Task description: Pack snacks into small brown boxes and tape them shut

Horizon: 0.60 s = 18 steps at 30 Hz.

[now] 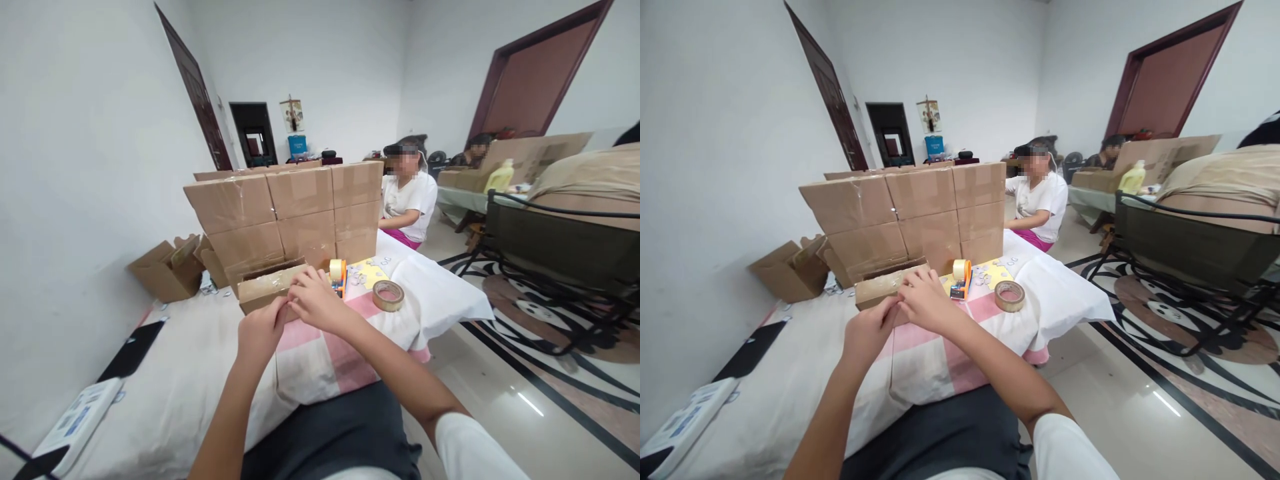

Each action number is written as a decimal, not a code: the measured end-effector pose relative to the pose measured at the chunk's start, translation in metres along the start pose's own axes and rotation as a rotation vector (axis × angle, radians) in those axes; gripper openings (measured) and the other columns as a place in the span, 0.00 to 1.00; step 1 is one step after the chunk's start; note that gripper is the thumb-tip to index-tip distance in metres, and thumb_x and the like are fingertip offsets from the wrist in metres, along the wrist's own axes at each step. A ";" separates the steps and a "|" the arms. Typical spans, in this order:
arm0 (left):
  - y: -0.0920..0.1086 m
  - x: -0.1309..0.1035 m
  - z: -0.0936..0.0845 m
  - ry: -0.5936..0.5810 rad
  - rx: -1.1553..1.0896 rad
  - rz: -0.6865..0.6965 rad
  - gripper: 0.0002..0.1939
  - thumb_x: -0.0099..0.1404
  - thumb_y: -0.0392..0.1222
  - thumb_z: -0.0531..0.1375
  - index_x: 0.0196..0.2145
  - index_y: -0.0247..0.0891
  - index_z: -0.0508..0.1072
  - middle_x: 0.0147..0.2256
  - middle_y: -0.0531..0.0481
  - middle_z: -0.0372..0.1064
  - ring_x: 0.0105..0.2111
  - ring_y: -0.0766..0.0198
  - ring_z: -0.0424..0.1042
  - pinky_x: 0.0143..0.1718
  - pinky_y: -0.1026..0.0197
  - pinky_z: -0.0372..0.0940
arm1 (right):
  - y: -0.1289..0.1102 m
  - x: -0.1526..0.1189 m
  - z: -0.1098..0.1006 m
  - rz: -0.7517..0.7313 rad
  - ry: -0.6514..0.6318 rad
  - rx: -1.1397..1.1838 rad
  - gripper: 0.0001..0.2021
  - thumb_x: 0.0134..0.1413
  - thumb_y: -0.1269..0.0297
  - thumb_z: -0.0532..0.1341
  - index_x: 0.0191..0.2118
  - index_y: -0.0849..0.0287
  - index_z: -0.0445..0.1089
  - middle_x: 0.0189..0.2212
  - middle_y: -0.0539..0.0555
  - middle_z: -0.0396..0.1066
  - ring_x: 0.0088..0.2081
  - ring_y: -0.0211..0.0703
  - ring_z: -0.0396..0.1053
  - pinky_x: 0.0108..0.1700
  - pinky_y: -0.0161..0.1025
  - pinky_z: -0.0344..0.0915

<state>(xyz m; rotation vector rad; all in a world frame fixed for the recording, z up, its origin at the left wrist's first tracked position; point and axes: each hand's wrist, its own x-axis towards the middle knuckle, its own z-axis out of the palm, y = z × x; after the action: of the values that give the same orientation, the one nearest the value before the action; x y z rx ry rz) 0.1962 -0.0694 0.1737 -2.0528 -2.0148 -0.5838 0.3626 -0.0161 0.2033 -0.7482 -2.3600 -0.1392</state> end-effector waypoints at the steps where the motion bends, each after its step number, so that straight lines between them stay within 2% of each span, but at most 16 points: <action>1: 0.000 0.000 0.000 0.007 0.002 -0.004 0.16 0.75 0.47 0.49 0.49 0.46 0.76 0.36 0.48 0.81 0.33 0.55 0.78 0.28 0.61 0.51 | 0.000 0.000 0.000 -0.006 -0.004 -0.024 0.03 0.61 0.65 0.64 0.38 0.58 0.72 0.44 0.55 0.71 0.49 0.50 0.58 0.46 0.46 0.53; 4: 0.000 0.000 -0.004 0.000 0.016 -0.010 0.17 0.75 0.47 0.48 0.49 0.47 0.76 0.36 0.49 0.81 0.34 0.55 0.78 0.28 0.60 0.51 | 0.000 0.000 0.002 -0.025 -0.007 -0.078 0.04 0.63 0.66 0.61 0.40 0.59 0.72 0.43 0.56 0.71 0.50 0.51 0.58 0.45 0.47 0.52; 8: -0.003 0.004 -0.010 -0.089 0.002 -0.037 0.17 0.73 0.48 0.49 0.47 0.51 0.76 0.36 0.50 0.81 0.36 0.52 0.78 0.29 0.60 0.56 | 0.000 -0.003 0.004 -0.025 0.008 -0.093 0.08 0.66 0.66 0.57 0.37 0.59 0.72 0.39 0.56 0.71 0.47 0.50 0.59 0.44 0.47 0.52; 10: -0.007 0.013 -0.009 -0.139 -0.014 -0.081 0.19 0.72 0.51 0.49 0.53 0.51 0.74 0.37 0.49 0.81 0.38 0.49 0.78 0.32 0.58 0.61 | 0.002 -0.005 0.005 0.021 0.021 -0.081 0.07 0.64 0.67 0.58 0.36 0.60 0.72 0.38 0.56 0.71 0.46 0.49 0.59 0.43 0.47 0.52; 12: -0.015 0.029 -0.001 -0.117 0.000 -0.082 0.25 0.71 0.54 0.50 0.61 0.45 0.67 0.42 0.44 0.80 0.43 0.46 0.77 0.39 0.53 0.65 | 0.006 -0.005 0.005 0.099 0.048 -0.018 0.05 0.61 0.68 0.59 0.34 0.60 0.72 0.36 0.55 0.70 0.44 0.47 0.60 0.44 0.45 0.53; 13: -0.020 0.039 0.005 -0.077 0.023 -0.049 0.30 0.70 0.55 0.51 0.65 0.41 0.62 0.48 0.40 0.78 0.49 0.44 0.75 0.46 0.49 0.65 | 0.009 -0.005 0.006 0.147 0.065 0.037 0.04 0.59 0.69 0.60 0.33 0.60 0.72 0.35 0.54 0.70 0.43 0.46 0.61 0.44 0.44 0.54; 14: -0.026 0.049 0.013 -0.020 0.054 0.021 0.34 0.69 0.55 0.53 0.67 0.37 0.57 0.57 0.37 0.71 0.57 0.43 0.69 0.54 0.45 0.62 | 0.013 -0.005 0.007 0.199 0.080 0.103 0.04 0.58 0.69 0.61 0.32 0.60 0.72 0.35 0.53 0.69 0.42 0.45 0.61 0.45 0.43 0.54; 15: -0.032 0.059 0.021 0.016 0.091 0.093 0.38 0.67 0.55 0.55 0.69 0.36 0.53 0.65 0.36 0.60 0.64 0.41 0.59 0.61 0.41 0.55 | 0.017 -0.005 0.009 0.251 0.093 0.179 0.04 0.56 0.69 0.62 0.31 0.60 0.72 0.34 0.52 0.68 0.41 0.43 0.62 0.45 0.42 0.55; 16: -0.039 0.068 0.030 0.018 0.122 0.125 0.42 0.65 0.55 0.57 0.70 0.36 0.50 0.69 0.37 0.51 0.68 0.40 0.51 0.64 0.37 0.48 | 0.022 -0.004 0.011 0.301 0.102 0.260 0.04 0.55 0.69 0.63 0.30 0.60 0.73 0.33 0.51 0.68 0.40 0.42 0.63 0.45 0.41 0.56; 17: -0.044 0.076 0.038 -0.006 0.144 0.137 0.43 0.63 0.55 0.59 0.70 0.36 0.49 0.70 0.38 0.47 0.70 0.40 0.46 0.65 0.34 0.44 | 0.026 -0.004 0.013 0.350 0.107 0.348 0.03 0.54 0.69 0.64 0.29 0.59 0.73 0.32 0.50 0.66 0.39 0.41 0.63 0.44 0.39 0.57; 18: -0.049 0.082 0.045 -0.050 0.154 0.136 0.43 0.63 0.54 0.59 0.70 0.36 0.50 0.70 0.39 0.47 0.69 0.39 0.47 0.65 0.33 0.43 | 0.030 -0.003 0.017 0.400 0.110 0.438 0.03 0.53 0.69 0.65 0.29 0.59 0.73 0.31 0.49 0.65 0.37 0.39 0.63 0.42 0.38 0.57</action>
<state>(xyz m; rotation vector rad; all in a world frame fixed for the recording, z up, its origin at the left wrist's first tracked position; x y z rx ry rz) 0.1531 0.0263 0.1613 -2.1097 -1.8633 -0.3436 0.3719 0.0125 0.1858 -0.9399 -1.9877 0.4788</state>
